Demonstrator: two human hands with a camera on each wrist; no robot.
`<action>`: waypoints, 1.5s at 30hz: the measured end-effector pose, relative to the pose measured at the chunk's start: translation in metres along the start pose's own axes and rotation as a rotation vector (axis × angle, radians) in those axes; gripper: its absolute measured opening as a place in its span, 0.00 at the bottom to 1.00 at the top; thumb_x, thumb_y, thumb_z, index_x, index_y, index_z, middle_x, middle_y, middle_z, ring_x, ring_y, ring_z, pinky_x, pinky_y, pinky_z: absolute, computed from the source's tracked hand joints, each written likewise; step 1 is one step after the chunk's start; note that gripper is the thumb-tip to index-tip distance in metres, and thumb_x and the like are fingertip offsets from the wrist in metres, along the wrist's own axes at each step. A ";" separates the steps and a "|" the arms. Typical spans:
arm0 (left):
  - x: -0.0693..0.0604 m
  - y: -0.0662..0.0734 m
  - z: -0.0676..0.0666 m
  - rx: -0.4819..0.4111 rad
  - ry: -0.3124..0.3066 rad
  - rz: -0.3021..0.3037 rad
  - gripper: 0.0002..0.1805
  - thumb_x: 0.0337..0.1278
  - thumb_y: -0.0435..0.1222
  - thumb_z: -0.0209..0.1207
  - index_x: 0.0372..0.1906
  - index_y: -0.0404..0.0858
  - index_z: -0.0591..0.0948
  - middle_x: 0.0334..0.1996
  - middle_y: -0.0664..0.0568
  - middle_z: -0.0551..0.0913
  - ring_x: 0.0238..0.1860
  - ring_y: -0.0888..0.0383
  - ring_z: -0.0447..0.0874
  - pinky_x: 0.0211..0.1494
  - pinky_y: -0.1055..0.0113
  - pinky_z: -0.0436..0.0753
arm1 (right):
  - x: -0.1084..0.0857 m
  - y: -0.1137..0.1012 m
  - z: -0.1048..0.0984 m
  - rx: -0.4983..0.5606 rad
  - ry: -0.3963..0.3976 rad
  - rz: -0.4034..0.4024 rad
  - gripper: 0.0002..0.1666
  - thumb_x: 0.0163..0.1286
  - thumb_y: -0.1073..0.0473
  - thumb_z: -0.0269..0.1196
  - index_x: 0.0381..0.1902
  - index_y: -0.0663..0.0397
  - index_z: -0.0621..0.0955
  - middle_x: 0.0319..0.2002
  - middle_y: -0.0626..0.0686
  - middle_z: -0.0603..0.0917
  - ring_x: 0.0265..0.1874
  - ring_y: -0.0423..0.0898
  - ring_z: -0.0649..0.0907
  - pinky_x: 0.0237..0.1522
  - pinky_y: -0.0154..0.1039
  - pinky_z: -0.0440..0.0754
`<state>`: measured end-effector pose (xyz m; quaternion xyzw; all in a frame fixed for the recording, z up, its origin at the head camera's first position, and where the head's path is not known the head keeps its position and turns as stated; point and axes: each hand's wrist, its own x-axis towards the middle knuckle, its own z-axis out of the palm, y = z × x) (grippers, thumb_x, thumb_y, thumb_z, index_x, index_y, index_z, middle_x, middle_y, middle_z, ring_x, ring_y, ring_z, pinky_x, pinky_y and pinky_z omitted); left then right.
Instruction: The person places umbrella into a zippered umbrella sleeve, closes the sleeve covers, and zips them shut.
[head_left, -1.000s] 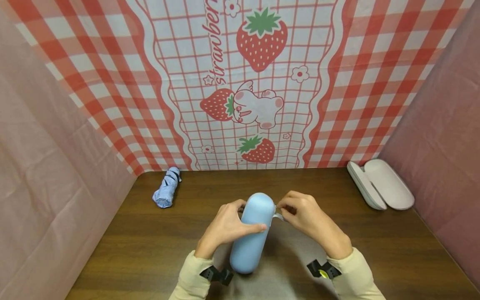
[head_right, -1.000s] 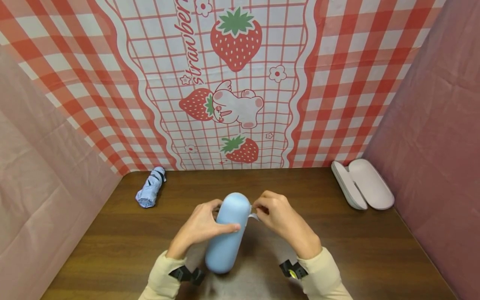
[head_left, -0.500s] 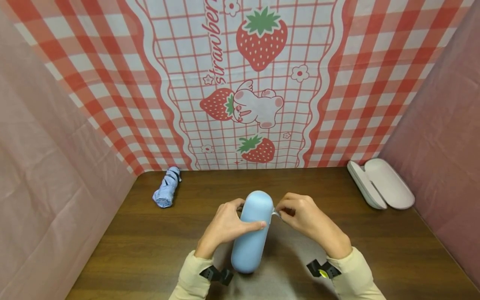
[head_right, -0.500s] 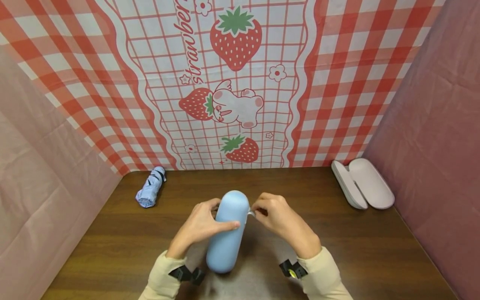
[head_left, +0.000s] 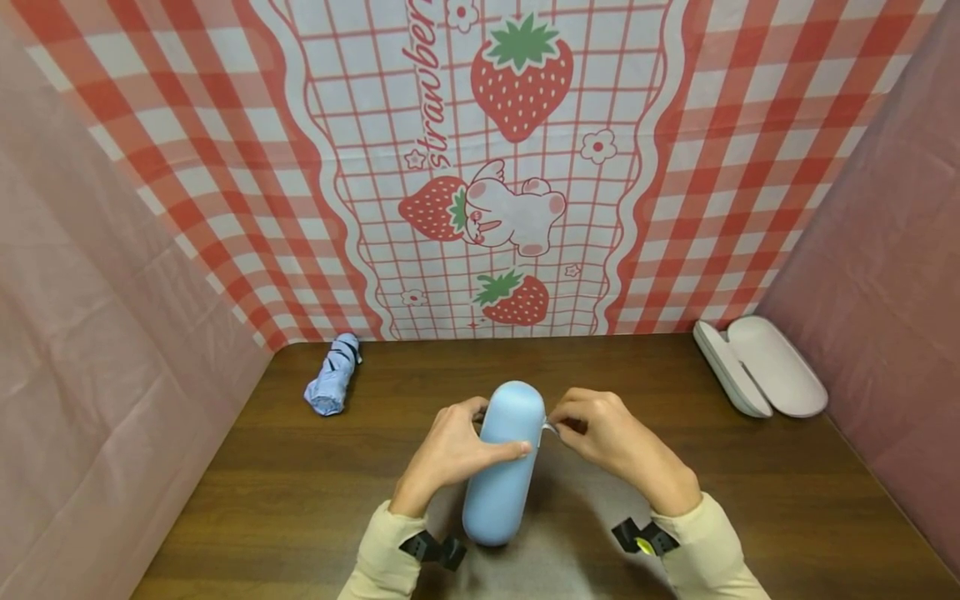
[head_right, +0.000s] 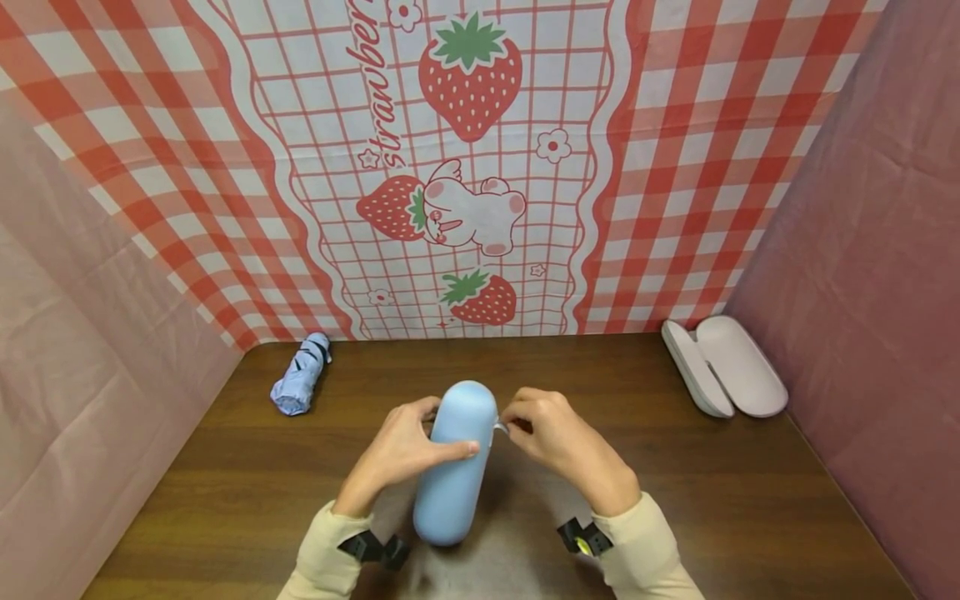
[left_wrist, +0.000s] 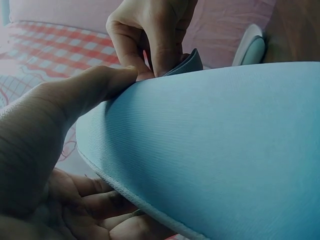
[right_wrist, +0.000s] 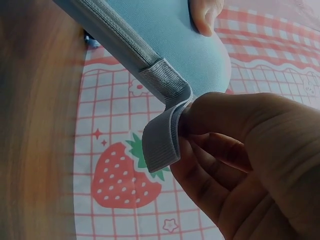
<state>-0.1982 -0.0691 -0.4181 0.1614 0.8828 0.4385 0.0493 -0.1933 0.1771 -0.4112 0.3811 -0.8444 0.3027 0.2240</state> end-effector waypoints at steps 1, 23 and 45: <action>0.000 0.000 0.000 0.000 -0.001 -0.002 0.39 0.43 0.63 0.74 0.56 0.40 0.83 0.44 0.48 0.88 0.39 0.57 0.86 0.37 0.61 0.85 | 0.000 0.000 0.000 0.001 -0.006 0.003 0.12 0.51 0.78 0.73 0.30 0.60 0.88 0.31 0.51 0.86 0.26 0.38 0.83 0.26 0.30 0.82; 0.004 -0.006 0.002 0.023 -0.047 -0.001 0.40 0.41 0.61 0.75 0.56 0.39 0.84 0.43 0.48 0.89 0.39 0.58 0.87 0.39 0.61 0.86 | -0.001 0.000 -0.002 -0.004 -0.180 0.149 0.07 0.62 0.72 0.71 0.36 0.58 0.89 0.33 0.50 0.86 0.30 0.39 0.83 0.31 0.32 0.83; 0.007 -0.013 0.019 0.067 -0.260 -0.024 0.32 0.47 0.56 0.73 0.52 0.40 0.84 0.34 0.53 0.87 0.30 0.61 0.83 0.34 0.64 0.82 | -0.006 -0.001 0.007 0.266 -0.444 0.379 0.35 0.69 0.64 0.64 0.72 0.64 0.69 0.65 0.66 0.76 0.53 0.56 0.84 0.48 0.42 0.87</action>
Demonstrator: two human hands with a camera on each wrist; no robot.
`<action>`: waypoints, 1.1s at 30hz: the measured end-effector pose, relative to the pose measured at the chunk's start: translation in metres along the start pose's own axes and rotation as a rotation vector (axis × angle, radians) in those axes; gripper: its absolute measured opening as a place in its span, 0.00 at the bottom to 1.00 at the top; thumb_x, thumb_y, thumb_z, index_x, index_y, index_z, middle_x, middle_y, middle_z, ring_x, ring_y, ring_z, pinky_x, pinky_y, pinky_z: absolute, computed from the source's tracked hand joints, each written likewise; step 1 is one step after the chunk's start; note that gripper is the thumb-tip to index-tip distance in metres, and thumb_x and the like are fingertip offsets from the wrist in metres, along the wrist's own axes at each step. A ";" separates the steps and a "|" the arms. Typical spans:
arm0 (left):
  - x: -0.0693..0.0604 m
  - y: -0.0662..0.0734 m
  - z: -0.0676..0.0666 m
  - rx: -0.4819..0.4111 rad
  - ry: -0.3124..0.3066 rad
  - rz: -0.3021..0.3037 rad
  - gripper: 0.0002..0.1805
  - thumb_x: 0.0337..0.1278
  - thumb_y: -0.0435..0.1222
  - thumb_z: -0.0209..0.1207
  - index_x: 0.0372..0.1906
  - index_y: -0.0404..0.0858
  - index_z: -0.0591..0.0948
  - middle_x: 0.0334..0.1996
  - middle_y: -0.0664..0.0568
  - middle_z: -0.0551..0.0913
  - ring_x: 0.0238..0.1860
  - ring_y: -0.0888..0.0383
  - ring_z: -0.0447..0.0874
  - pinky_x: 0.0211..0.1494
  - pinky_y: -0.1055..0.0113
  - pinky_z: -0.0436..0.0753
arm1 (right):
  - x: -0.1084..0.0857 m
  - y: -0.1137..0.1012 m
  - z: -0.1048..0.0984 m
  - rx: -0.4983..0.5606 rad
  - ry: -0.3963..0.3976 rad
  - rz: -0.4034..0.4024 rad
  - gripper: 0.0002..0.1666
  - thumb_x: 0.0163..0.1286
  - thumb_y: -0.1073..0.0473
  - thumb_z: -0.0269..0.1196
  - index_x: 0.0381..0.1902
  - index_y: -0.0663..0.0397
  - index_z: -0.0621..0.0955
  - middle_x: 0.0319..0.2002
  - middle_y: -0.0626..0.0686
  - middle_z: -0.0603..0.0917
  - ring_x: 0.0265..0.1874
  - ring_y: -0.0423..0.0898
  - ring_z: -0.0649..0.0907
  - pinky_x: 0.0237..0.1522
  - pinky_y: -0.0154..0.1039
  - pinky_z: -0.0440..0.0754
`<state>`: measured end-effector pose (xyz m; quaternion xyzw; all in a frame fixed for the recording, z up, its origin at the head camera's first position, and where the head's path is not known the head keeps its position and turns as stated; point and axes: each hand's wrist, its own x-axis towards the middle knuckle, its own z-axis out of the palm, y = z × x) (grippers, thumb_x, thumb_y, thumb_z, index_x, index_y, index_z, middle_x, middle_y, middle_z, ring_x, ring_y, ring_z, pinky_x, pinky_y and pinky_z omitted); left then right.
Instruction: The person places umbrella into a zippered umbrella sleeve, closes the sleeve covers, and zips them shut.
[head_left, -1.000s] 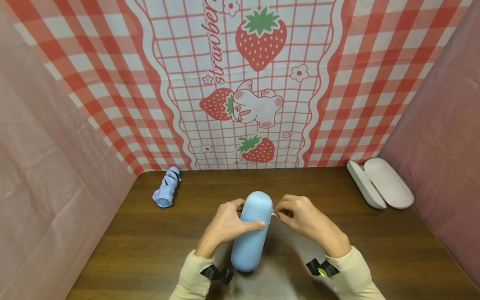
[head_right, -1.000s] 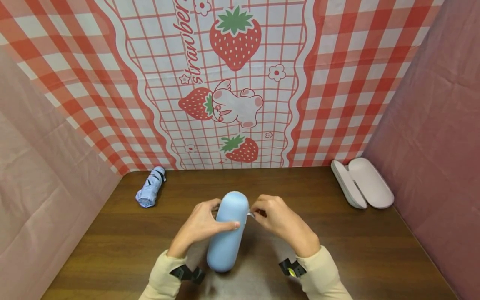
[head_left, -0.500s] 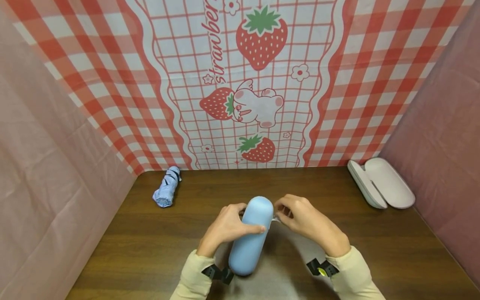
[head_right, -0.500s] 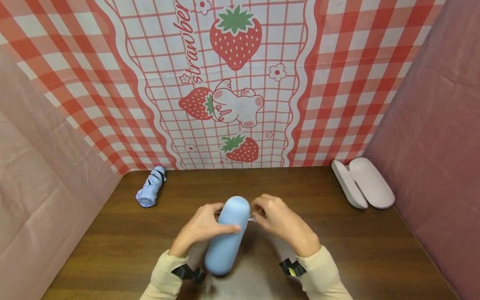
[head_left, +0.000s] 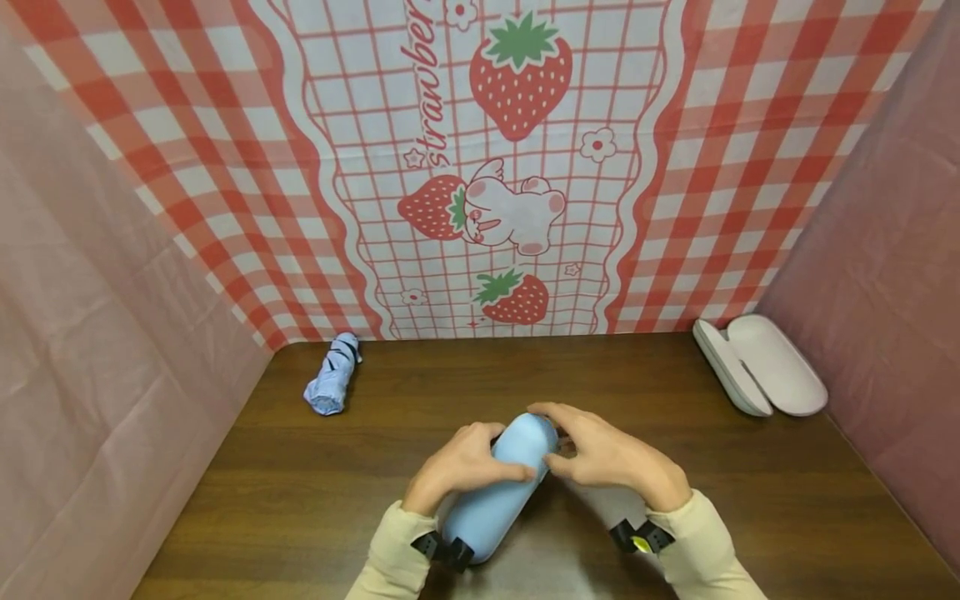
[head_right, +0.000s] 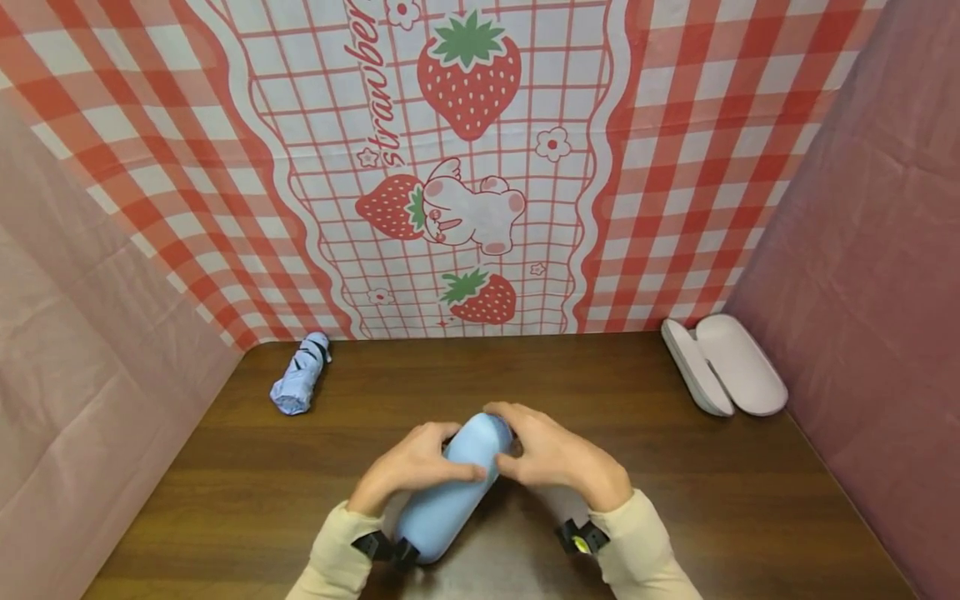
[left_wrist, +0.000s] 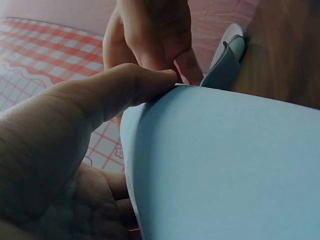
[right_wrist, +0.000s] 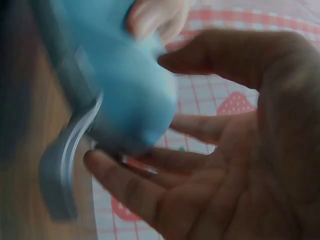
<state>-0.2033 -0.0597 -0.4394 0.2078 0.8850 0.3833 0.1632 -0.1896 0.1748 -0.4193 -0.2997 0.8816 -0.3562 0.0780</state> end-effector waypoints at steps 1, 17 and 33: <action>0.000 0.000 0.001 0.001 -0.001 0.000 0.32 0.48 0.56 0.73 0.52 0.39 0.84 0.35 0.53 0.87 0.30 0.61 0.83 0.34 0.64 0.82 | -0.001 0.000 0.001 0.013 -0.028 0.008 0.38 0.68 0.63 0.66 0.74 0.62 0.67 0.67 0.66 0.75 0.55 0.56 0.83 0.49 0.43 0.87; -0.001 -0.006 -0.001 0.029 -0.128 -0.013 0.42 0.53 0.52 0.74 0.69 0.35 0.76 0.55 0.45 0.86 0.45 0.56 0.85 0.45 0.61 0.84 | 0.008 0.015 0.012 -0.097 -0.076 0.106 0.32 0.63 0.67 0.73 0.64 0.59 0.75 0.59 0.62 0.81 0.58 0.57 0.81 0.54 0.55 0.81; -0.037 0.011 -0.005 0.414 -0.138 -0.182 0.44 0.30 0.49 0.84 0.57 0.36 0.79 0.42 0.48 0.83 0.45 0.52 0.81 0.48 0.58 0.83 | 0.008 0.024 0.019 -0.122 -0.067 0.181 0.34 0.61 0.69 0.73 0.65 0.62 0.75 0.60 0.63 0.81 0.58 0.58 0.81 0.55 0.55 0.80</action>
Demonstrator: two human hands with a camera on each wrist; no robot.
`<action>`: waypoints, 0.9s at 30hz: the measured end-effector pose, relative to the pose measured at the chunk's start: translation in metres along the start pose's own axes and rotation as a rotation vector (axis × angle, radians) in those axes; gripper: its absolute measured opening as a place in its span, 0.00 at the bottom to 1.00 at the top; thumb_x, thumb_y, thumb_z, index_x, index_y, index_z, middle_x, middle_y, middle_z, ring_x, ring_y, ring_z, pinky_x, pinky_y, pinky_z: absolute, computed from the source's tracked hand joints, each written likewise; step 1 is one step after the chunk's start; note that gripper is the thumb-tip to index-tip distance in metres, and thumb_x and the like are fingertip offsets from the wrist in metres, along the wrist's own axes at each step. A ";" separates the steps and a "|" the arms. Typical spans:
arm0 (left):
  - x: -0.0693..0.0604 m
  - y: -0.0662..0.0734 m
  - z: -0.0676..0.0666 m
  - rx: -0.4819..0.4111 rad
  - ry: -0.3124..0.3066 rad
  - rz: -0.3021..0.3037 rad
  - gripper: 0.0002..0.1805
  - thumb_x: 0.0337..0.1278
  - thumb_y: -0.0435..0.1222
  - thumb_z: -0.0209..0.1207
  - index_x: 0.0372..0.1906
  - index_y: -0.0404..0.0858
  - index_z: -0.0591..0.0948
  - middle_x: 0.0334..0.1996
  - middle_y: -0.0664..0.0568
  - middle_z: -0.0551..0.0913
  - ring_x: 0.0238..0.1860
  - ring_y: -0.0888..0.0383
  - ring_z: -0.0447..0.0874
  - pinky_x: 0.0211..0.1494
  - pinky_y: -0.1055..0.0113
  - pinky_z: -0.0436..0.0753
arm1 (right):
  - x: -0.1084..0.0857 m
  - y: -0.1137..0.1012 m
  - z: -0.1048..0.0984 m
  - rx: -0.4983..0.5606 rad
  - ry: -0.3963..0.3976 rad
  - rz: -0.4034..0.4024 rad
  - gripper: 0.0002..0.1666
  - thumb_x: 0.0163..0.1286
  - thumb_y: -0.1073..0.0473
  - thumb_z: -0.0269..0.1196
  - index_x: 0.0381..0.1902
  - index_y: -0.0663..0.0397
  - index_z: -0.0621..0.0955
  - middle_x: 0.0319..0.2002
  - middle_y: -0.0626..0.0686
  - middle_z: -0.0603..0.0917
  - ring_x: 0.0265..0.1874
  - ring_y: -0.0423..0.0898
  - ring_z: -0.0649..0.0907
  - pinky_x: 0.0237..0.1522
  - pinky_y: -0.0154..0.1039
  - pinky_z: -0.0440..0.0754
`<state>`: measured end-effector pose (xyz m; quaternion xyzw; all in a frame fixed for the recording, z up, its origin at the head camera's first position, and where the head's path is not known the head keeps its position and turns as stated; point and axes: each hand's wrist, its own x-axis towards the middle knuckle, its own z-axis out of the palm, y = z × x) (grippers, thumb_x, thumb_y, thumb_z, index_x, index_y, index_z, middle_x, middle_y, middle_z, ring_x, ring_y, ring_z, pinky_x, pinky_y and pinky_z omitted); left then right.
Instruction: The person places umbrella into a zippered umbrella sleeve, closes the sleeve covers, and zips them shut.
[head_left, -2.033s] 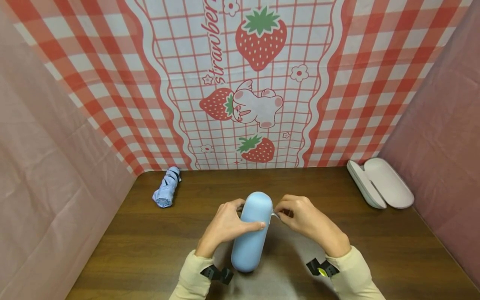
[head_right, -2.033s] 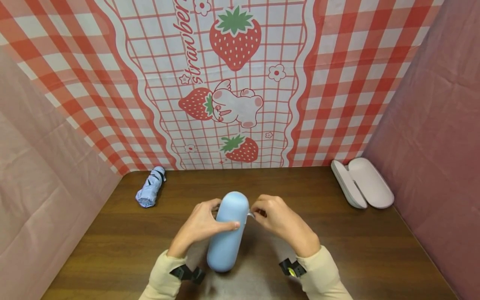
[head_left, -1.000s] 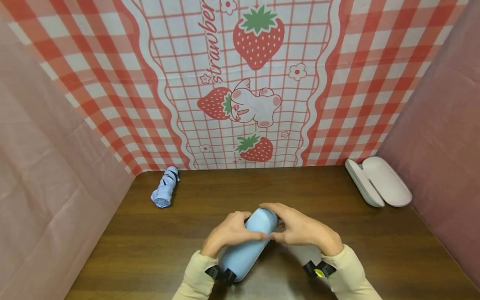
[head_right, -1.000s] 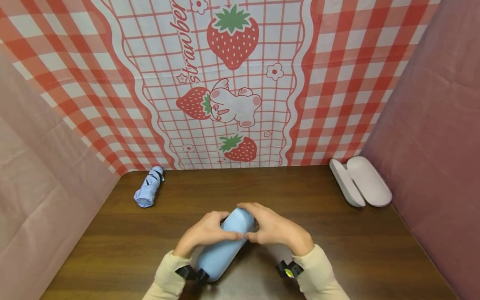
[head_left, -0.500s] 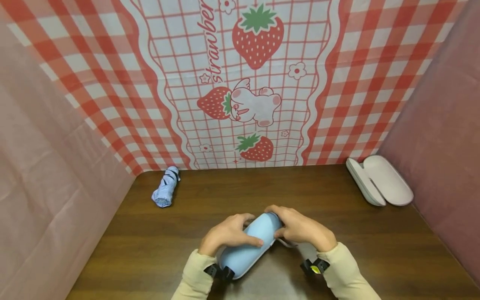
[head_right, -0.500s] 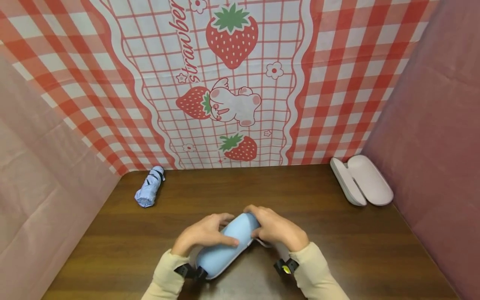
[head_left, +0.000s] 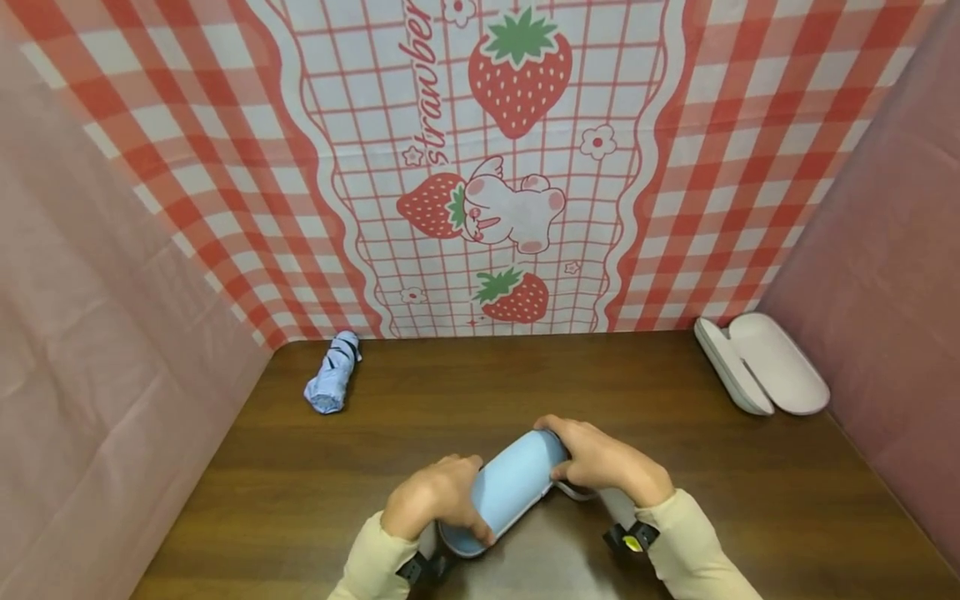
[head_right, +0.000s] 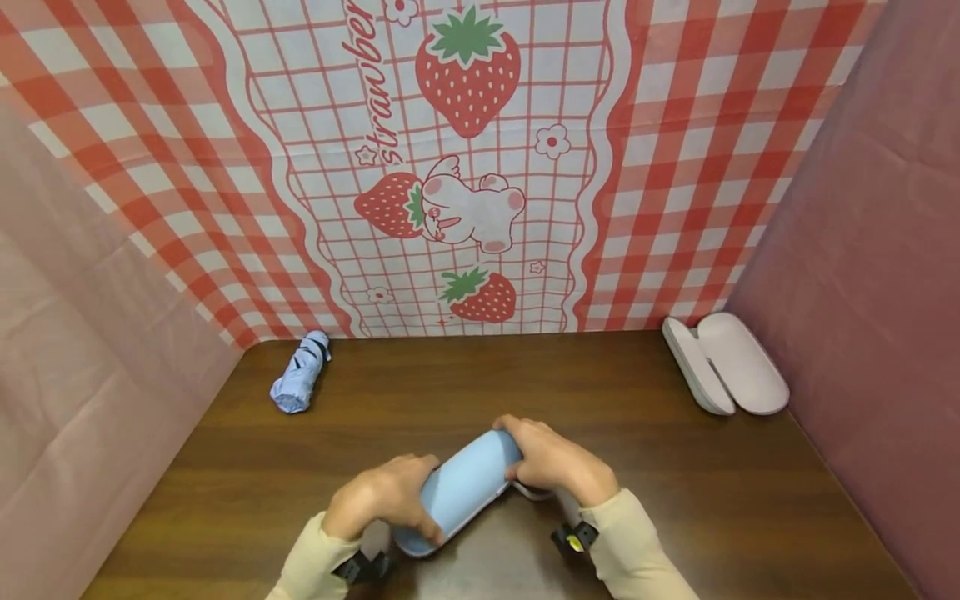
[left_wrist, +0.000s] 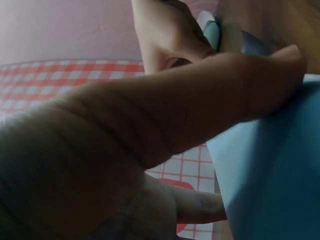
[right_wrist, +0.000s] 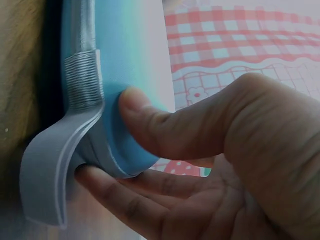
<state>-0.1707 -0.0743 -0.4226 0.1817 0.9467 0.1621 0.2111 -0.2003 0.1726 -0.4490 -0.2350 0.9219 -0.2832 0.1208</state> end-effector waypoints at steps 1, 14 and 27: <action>-0.002 -0.001 0.000 -0.004 -0.001 -0.011 0.43 0.30 0.48 0.85 0.55 0.36 0.80 0.40 0.48 0.83 0.43 0.52 0.81 0.47 0.58 0.83 | -0.001 0.000 0.000 -0.011 0.014 -0.010 0.34 0.60 0.68 0.73 0.64 0.62 0.75 0.59 0.63 0.81 0.58 0.58 0.81 0.56 0.55 0.80; 0.002 -0.031 -0.005 -0.184 0.179 0.026 0.35 0.30 0.44 0.86 0.48 0.33 0.84 0.43 0.45 0.88 0.43 0.50 0.84 0.48 0.55 0.84 | -0.012 0.006 0.001 -0.079 0.117 -0.106 0.34 0.60 0.58 0.77 0.60 0.70 0.79 0.52 0.62 0.85 0.51 0.55 0.84 0.51 0.51 0.83; 0.017 -0.053 -0.002 -0.280 0.375 -0.056 0.31 0.42 0.47 0.81 0.46 0.29 0.85 0.32 0.47 0.84 0.36 0.53 0.81 0.42 0.57 0.83 | -0.035 0.009 0.007 -0.046 0.155 -0.168 0.34 0.56 0.57 0.80 0.55 0.68 0.81 0.48 0.60 0.85 0.44 0.50 0.86 0.42 0.42 0.87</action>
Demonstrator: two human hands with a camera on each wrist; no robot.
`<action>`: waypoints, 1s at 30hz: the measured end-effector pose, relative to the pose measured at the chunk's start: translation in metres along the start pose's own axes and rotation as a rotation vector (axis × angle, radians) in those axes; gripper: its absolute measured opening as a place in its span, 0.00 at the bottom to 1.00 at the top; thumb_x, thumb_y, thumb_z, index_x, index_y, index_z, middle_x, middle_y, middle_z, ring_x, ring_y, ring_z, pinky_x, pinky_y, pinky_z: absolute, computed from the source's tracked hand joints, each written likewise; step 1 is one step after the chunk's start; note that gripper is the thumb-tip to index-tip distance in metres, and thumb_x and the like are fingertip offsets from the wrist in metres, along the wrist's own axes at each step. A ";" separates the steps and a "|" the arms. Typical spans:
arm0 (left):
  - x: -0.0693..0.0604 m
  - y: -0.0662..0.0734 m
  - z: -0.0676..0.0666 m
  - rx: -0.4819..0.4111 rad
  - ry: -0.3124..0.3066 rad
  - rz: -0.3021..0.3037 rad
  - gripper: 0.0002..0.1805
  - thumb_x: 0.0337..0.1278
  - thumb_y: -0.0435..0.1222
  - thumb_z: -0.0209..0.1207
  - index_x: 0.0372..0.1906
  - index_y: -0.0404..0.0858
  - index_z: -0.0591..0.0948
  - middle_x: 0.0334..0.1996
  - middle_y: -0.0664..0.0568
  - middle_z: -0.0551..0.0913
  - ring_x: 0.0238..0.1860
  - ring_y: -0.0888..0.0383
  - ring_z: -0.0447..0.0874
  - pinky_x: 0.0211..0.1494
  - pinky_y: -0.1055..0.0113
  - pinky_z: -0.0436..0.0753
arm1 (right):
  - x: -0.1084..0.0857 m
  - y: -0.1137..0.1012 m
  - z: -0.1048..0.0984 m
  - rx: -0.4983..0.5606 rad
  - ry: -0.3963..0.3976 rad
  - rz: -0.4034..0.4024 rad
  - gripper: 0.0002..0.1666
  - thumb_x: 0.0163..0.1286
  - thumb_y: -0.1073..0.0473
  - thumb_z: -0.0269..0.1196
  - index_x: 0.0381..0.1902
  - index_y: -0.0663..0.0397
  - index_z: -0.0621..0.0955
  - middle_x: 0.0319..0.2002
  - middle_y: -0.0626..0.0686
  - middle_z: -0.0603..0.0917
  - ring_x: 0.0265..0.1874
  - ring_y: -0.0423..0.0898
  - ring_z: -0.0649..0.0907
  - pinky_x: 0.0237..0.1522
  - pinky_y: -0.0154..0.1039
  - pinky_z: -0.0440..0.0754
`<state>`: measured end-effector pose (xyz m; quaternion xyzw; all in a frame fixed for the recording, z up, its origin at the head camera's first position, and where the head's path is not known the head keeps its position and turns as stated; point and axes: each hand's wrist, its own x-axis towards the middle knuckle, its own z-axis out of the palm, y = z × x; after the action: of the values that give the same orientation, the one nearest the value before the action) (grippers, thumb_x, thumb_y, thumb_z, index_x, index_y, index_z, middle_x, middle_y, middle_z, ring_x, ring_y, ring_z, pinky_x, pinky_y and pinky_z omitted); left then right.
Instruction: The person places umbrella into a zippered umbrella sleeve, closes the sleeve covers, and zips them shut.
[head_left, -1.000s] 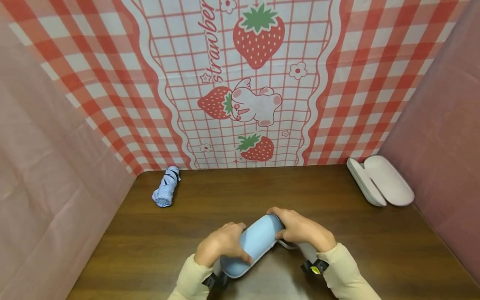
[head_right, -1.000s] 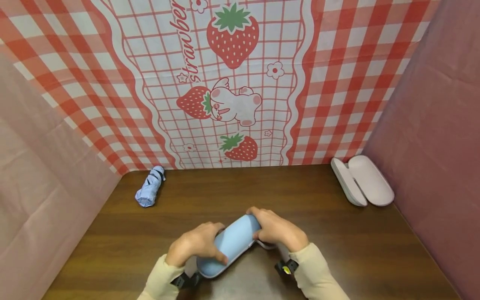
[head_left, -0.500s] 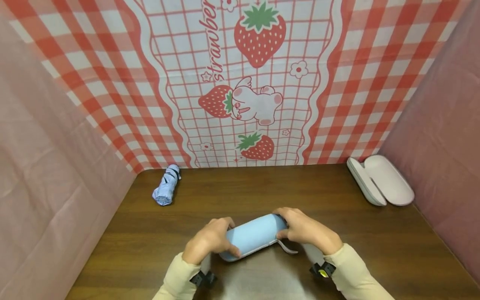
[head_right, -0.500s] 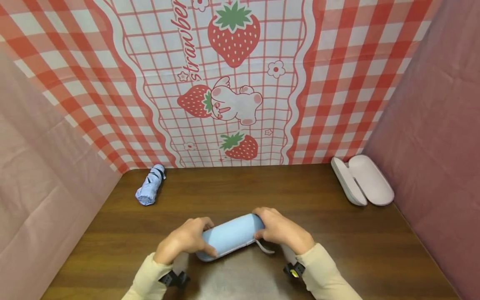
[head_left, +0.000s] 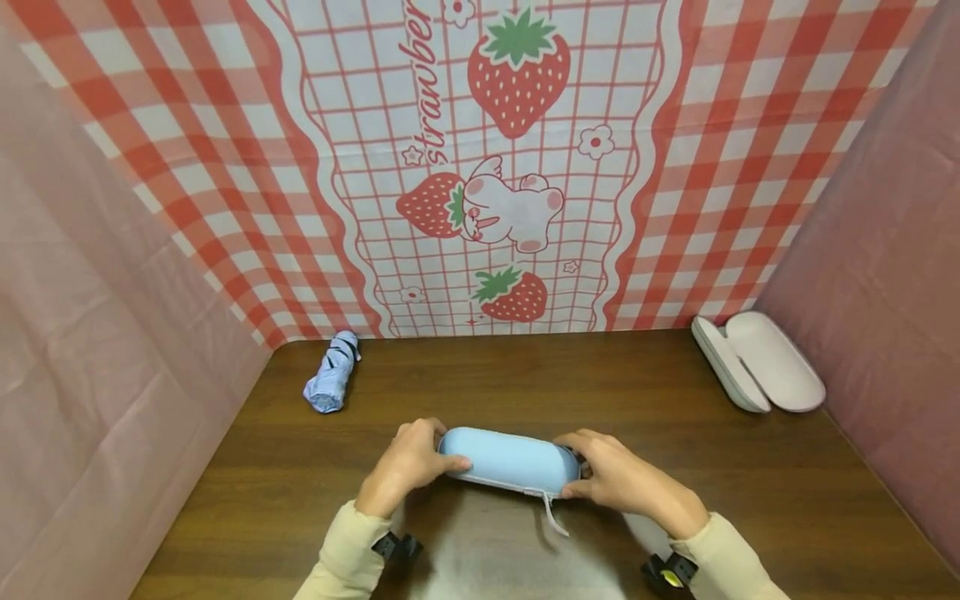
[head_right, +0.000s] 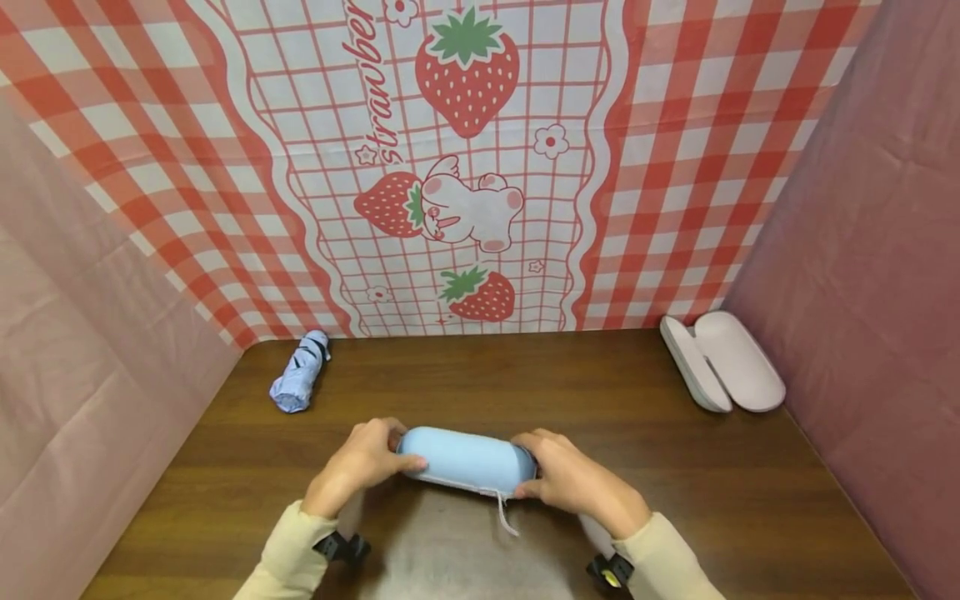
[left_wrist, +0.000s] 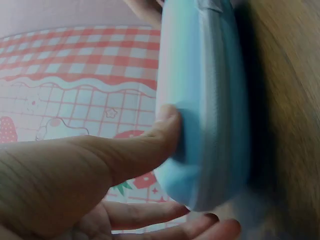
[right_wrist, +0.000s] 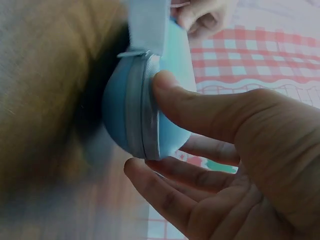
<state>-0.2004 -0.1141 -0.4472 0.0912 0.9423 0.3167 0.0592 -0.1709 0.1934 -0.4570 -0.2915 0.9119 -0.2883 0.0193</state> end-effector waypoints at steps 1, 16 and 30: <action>0.001 -0.002 0.000 -0.002 0.017 0.008 0.30 0.44 0.47 0.80 0.45 0.30 0.85 0.31 0.48 0.83 0.34 0.54 0.80 0.40 0.58 0.82 | -0.002 -0.001 0.000 0.024 -0.012 -0.001 0.34 0.56 0.57 0.80 0.55 0.68 0.80 0.48 0.60 0.85 0.44 0.51 0.86 0.42 0.41 0.87; 0.019 -0.002 0.014 -0.248 0.068 0.058 0.30 0.52 0.41 0.76 0.56 0.28 0.82 0.49 0.37 0.88 0.48 0.44 0.89 0.46 0.56 0.87 | -0.015 -0.022 0.019 0.220 -0.052 -0.144 0.34 0.61 0.66 0.75 0.63 0.68 0.76 0.66 0.71 0.75 0.58 0.63 0.83 0.50 0.40 0.88; 0.028 0.009 0.020 -0.187 -0.016 0.093 0.40 0.56 0.42 0.74 0.68 0.23 0.73 0.56 0.29 0.83 0.55 0.39 0.85 0.53 0.48 0.85 | -0.005 -0.032 0.033 0.139 -0.005 -0.120 0.35 0.63 0.64 0.74 0.66 0.70 0.75 0.67 0.72 0.74 0.59 0.63 0.82 0.48 0.39 0.88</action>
<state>-0.2228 -0.0894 -0.4587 0.1316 0.9028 0.4051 0.0604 -0.1436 0.1579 -0.4679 -0.3445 0.8705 -0.3506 0.0244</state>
